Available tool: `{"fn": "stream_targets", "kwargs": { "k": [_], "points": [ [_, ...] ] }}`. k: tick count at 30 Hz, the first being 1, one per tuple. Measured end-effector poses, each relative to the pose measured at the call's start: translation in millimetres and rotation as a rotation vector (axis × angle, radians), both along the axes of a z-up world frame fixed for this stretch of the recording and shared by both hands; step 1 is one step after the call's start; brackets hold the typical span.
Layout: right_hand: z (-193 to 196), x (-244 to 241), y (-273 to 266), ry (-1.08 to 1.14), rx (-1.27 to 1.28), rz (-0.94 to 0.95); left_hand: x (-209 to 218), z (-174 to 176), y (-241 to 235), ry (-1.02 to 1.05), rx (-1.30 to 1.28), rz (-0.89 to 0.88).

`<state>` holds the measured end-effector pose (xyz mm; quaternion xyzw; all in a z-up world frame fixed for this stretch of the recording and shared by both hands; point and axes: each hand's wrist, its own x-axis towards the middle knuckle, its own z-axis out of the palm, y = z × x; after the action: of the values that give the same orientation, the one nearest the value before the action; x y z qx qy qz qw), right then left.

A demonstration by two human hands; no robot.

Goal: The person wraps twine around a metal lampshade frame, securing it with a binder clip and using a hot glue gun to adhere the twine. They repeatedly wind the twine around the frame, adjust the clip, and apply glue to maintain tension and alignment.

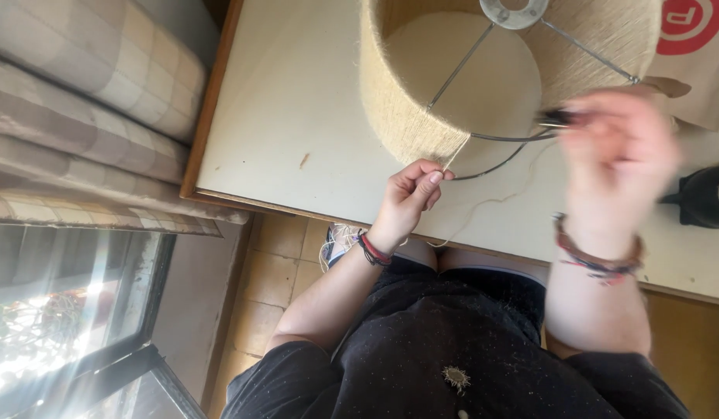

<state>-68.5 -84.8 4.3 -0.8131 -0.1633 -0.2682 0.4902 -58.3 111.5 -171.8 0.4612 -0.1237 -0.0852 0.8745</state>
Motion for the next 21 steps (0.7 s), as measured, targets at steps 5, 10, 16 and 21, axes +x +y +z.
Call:
{"fn": "stream_targets", "kwargs": {
  "k": [5,10,16,21],
  "points": [
    [-53.7,-28.4,-76.7,0.874,-0.747,-0.208,-4.2,0.4,9.0,-0.031,-0.003,-0.012],
    [-175.4,-36.7,-127.7,0.588,-0.835,-0.422,-10.7,-2.9,21.3,-0.033,0.031,-0.017],
    [-130.8,-14.5,-26.0,0.057,-0.779,-0.29,-18.5,2.6,25.3,0.0,0.109,0.067],
    [-205.2,38.5,21.0,0.05,-1.065,-0.048,-26.9,8.0,22.9,0.029,0.212,0.136]
  ]
}}
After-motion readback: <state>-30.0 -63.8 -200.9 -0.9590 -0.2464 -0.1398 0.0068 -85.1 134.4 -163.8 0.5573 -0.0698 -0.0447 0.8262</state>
